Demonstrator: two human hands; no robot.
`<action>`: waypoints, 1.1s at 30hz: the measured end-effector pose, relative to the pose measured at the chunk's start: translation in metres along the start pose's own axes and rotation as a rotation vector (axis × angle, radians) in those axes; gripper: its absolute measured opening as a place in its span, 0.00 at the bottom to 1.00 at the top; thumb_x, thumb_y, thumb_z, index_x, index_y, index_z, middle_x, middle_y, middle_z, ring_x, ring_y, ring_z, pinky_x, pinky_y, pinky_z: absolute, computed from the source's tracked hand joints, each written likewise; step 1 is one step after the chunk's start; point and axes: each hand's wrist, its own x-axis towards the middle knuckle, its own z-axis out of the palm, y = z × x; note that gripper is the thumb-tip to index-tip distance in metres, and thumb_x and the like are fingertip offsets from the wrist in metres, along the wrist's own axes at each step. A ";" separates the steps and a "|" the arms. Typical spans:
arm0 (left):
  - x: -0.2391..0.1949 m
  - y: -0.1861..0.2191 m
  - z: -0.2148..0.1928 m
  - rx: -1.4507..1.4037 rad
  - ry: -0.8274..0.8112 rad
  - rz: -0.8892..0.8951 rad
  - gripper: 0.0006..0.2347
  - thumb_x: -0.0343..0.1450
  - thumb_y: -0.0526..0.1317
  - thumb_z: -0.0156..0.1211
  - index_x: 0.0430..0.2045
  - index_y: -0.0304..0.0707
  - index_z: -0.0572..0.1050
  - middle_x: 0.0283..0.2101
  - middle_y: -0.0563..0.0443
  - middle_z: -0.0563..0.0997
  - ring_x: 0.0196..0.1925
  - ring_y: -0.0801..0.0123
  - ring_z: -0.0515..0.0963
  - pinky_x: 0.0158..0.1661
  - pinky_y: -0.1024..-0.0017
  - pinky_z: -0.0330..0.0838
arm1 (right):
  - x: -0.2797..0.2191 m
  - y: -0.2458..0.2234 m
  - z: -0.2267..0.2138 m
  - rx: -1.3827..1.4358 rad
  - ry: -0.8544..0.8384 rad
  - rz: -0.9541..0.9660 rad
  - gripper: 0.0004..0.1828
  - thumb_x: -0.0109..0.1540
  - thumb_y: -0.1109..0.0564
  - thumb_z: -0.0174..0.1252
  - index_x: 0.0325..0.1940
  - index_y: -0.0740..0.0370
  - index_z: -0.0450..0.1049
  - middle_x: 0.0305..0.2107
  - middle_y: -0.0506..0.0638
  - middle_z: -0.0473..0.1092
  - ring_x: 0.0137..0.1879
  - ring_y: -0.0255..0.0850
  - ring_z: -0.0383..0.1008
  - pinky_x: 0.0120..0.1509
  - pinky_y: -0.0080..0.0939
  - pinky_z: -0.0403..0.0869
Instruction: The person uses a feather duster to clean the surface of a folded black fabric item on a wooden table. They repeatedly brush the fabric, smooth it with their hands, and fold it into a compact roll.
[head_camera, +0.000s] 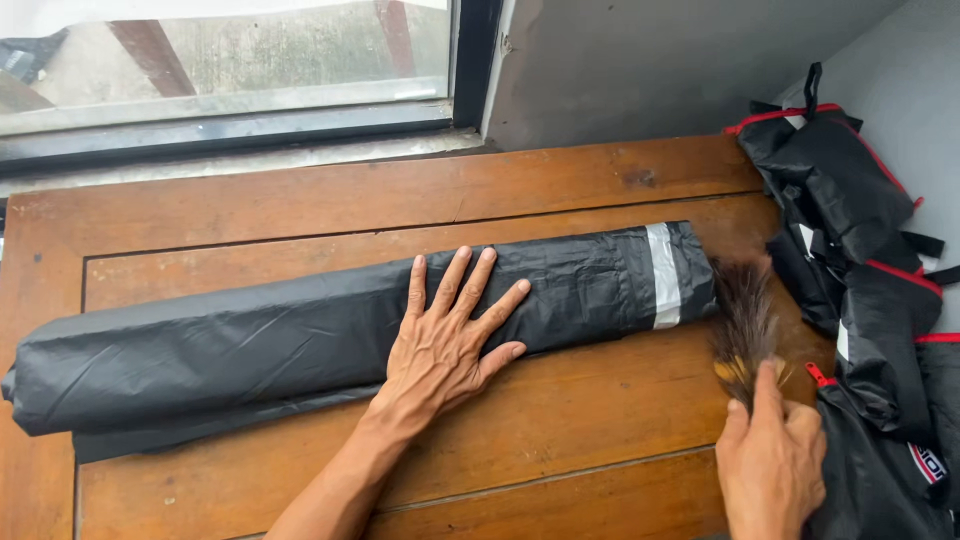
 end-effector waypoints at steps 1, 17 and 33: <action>0.001 0.000 0.001 0.000 0.003 0.004 0.26 0.70 0.62 0.41 0.63 0.63 0.58 0.68 0.46 0.57 0.71 0.53 0.53 0.65 0.42 0.41 | 0.003 -0.004 -0.001 0.001 0.003 0.004 0.34 0.60 0.48 0.53 0.73 0.42 0.61 0.42 0.60 0.66 0.49 0.61 0.68 0.41 0.65 0.72; -0.001 -0.003 0.007 -0.040 0.035 0.005 0.26 0.66 0.67 0.41 0.51 0.55 0.67 0.64 0.43 0.61 0.71 0.51 0.52 0.65 0.40 0.37 | 0.003 -0.122 -0.017 0.171 -0.121 -0.579 0.26 0.63 0.48 0.41 0.66 0.33 0.59 0.23 0.50 0.69 0.22 0.55 0.69 0.23 0.59 0.69; -0.005 -0.004 0.008 -0.054 0.009 0.020 0.20 0.62 0.61 0.53 0.37 0.51 0.77 0.50 0.42 0.73 0.70 0.49 0.53 0.66 0.40 0.35 | -0.032 -0.132 -0.035 0.246 -0.323 -0.624 0.31 0.58 0.48 0.46 0.66 0.24 0.57 0.34 0.37 0.75 0.34 0.51 0.76 0.35 0.58 0.72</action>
